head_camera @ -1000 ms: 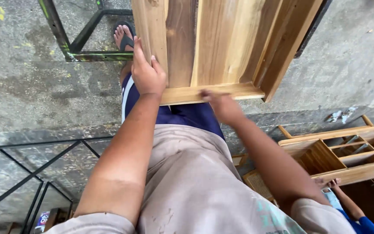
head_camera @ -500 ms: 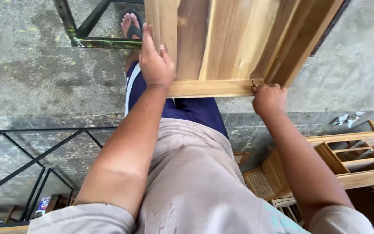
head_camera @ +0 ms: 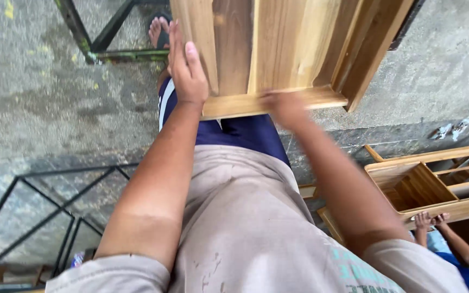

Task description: Sanding and wiping down wooden drawers to prepare them for finishing

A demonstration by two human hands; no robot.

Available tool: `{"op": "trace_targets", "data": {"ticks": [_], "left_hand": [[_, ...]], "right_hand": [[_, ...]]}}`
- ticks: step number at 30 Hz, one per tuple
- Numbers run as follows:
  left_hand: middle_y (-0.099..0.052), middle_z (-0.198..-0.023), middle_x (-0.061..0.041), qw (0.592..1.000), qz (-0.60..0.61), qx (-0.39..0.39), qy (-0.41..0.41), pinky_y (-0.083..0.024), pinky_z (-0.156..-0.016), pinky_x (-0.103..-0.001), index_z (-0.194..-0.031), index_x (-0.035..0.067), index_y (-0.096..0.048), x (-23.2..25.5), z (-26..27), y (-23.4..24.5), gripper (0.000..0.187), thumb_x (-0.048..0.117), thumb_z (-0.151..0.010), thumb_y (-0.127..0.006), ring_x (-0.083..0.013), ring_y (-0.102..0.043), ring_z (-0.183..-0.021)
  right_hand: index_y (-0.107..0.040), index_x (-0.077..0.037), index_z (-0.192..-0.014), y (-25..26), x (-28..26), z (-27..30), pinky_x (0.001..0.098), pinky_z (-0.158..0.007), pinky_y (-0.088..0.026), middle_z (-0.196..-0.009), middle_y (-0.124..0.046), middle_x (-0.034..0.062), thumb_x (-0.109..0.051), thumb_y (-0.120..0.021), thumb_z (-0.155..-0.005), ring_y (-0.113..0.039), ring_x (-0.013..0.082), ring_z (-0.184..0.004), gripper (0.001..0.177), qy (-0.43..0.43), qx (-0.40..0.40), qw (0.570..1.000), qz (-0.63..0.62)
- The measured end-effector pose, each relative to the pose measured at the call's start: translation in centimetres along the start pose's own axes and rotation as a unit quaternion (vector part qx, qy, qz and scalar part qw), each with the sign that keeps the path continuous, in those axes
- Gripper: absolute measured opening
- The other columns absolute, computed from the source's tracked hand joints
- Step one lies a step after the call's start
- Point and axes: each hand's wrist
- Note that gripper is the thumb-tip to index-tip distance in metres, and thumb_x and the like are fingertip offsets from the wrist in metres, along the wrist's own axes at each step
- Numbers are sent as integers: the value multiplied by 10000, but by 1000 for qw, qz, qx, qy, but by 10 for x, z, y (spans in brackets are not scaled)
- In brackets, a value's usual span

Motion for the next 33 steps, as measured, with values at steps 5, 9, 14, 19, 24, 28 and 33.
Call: {"op": "trace_targets", "data": {"ticks": [5,9,14,19,24,28,33], "left_hand": [[-279,-1704,-153,1000,-7,-15,-4,-184,-1364,-422,-1611,66,-319,-17,0,-1,552,374,-1152,-320,-299,-242,-1625],[-323,-1703,-92,998,-41,-21,31,-287,-1331,-419,-1617,134,-330,-2,7,6,495,322,-1160,-339,-265,-350,-1607],[-328,-1706,-74,999,-25,-20,-7,-269,-1375,-425,-1625,145,-323,-6,-2,9,490,338,-1175,-328,-272,-310,-1632],[-311,-1717,-69,998,-39,-28,33,-258,-1370,-422,-1630,140,-314,-4,7,5,524,390,-1169,-322,-259,-295,-1641],[-406,-1644,-162,999,-24,-28,34,-255,-1351,-387,-1550,39,-408,-4,0,3,575,425,-1128,-341,-320,-344,-1590],[-282,-1711,-155,1000,-16,-21,-2,-143,-1429,-431,-1611,32,-303,-12,-1,4,539,337,-1168,-337,-296,-199,-1657],[-630,-1305,-241,999,-17,-3,-35,-380,-1174,-447,-1260,-1,-573,9,-6,9,462,349,-1109,-312,-408,-555,-1324]], "right_hand": [[-696,-85,-1318,-11,-89,-23,311,-1053,-478,-1434,-638,45,1,-542,-723,-660,222,-1221,620,335,120,879,-318],[-628,-162,-1383,1,-49,-21,437,-805,-573,-1358,-679,27,-292,-361,-1099,-719,293,-1075,411,201,20,978,-49],[-729,-91,-1188,53,-133,-5,477,-847,-505,-1148,-755,184,-196,-535,-1020,-694,416,-1032,277,352,126,841,-392],[-711,-143,-1284,82,-76,19,333,-1014,-478,-1287,-724,17,-283,-546,-1000,-667,206,-1211,357,337,-18,872,-354],[-708,-161,-843,88,-112,11,585,-674,-533,-833,-700,213,-174,-563,-880,-660,497,-816,150,229,35,945,-232],[-778,-209,-1033,73,-133,-15,555,-779,-576,-997,-725,206,-6,-546,-878,-708,466,-950,345,163,-16,963,-215],[-777,-305,-937,60,-142,-29,463,-891,-461,-888,-769,12,-75,-605,-825,-724,280,-917,308,249,68,966,-11]]}}
Point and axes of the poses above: each hand's wrist, its own z-axis away from the middle knuckle, its own y-axis out of the back of the hand, x = y × z
